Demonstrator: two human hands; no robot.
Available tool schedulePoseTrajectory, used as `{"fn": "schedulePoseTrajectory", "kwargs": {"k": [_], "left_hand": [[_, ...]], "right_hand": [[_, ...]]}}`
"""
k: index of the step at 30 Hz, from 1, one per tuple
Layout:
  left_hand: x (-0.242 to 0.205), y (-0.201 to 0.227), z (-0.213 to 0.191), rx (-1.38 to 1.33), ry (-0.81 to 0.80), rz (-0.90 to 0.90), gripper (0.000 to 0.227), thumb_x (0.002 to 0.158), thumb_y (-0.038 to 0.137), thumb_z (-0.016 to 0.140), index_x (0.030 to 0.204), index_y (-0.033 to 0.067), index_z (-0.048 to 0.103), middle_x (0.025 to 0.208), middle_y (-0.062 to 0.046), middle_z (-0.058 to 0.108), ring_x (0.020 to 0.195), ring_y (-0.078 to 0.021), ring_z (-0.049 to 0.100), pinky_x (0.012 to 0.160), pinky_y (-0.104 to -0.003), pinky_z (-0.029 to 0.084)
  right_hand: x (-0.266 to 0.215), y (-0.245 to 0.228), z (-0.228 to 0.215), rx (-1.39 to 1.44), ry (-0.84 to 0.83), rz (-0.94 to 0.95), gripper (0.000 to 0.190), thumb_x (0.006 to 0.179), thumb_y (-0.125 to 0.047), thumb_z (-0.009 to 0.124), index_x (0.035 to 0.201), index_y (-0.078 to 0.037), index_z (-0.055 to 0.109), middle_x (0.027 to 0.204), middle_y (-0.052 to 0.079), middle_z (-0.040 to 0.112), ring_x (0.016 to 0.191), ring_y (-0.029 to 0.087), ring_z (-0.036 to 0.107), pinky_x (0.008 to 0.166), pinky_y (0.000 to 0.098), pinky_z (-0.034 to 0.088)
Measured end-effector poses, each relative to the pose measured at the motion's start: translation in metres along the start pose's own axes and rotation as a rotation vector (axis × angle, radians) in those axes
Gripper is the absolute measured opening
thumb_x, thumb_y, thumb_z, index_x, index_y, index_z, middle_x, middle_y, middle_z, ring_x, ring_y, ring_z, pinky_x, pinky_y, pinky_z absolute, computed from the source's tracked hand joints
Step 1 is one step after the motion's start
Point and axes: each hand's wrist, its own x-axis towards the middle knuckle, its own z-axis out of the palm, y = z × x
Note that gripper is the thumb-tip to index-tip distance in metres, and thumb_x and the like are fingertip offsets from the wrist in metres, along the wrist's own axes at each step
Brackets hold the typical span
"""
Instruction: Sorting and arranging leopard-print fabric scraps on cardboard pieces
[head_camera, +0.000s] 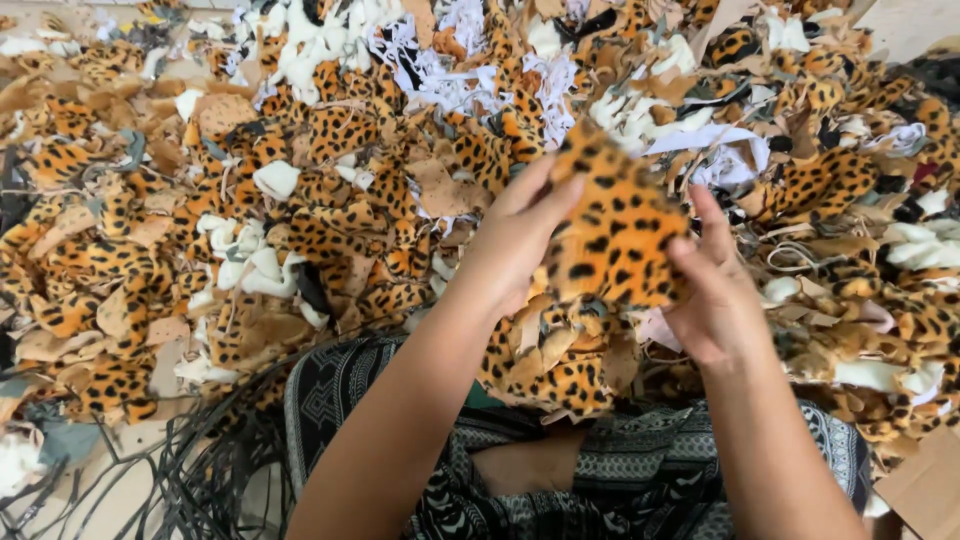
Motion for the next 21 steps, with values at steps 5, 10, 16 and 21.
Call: {"fn": "schedulePoseTrajectory", "kwargs": {"k": [5,10,16,21], "left_hand": [[-0.022,-0.035,-0.040,0.032,-0.030,-0.016,0.068,0.096,0.000,0.057,0.158,0.0082,0.031,0.160,-0.032,0.027,0.139,-0.0479,0.041,0.098,-0.051,0.052],[-0.052,-0.042,-0.068,0.391,-0.033,0.047,0.056,0.100,0.003,0.051,0.155,0.0133,0.045,0.160,-0.020,0.038,0.141,-0.0336,0.043,0.111,-0.044,0.041],[-0.046,-0.106,-0.088,0.645,-0.098,-0.280,0.064,0.102,0.007,0.052,0.162,0.0164,0.032,0.166,-0.017,0.022,0.154,-0.0360,0.022,0.122,-0.046,0.028],[-0.055,-0.095,-0.081,0.691,-0.039,-0.150,0.067,0.100,0.010,0.056,0.161,0.0152,0.031,0.163,-0.019,0.024,0.146,-0.0440,0.031,0.110,-0.051,0.044]], "right_hand": [[-0.004,0.033,0.006,-0.111,0.146,0.169,0.058,0.094,0.002,0.057,0.148,-0.015,0.044,0.141,0.019,0.048,0.116,0.033,0.062,0.088,0.0462,0.059],[-0.021,0.038,0.031,-0.639,0.025,-0.047,0.060,0.086,-0.004,0.073,0.144,-0.017,0.060,0.141,0.016,0.056,0.141,0.032,0.044,0.118,0.0499,0.032],[-0.017,0.100,-0.007,-1.055,-0.123,0.132,0.069,0.077,-0.025,0.087,0.141,-0.032,0.064,0.142,0.004,0.061,0.136,0.031,0.053,0.114,0.0483,0.041],[-0.027,0.079,0.011,-1.143,-0.073,0.104,0.068,0.077,-0.030,0.086,0.141,-0.027,0.063,0.140,0.011,0.058,0.131,0.042,0.055,0.108,0.0546,0.046]]}}
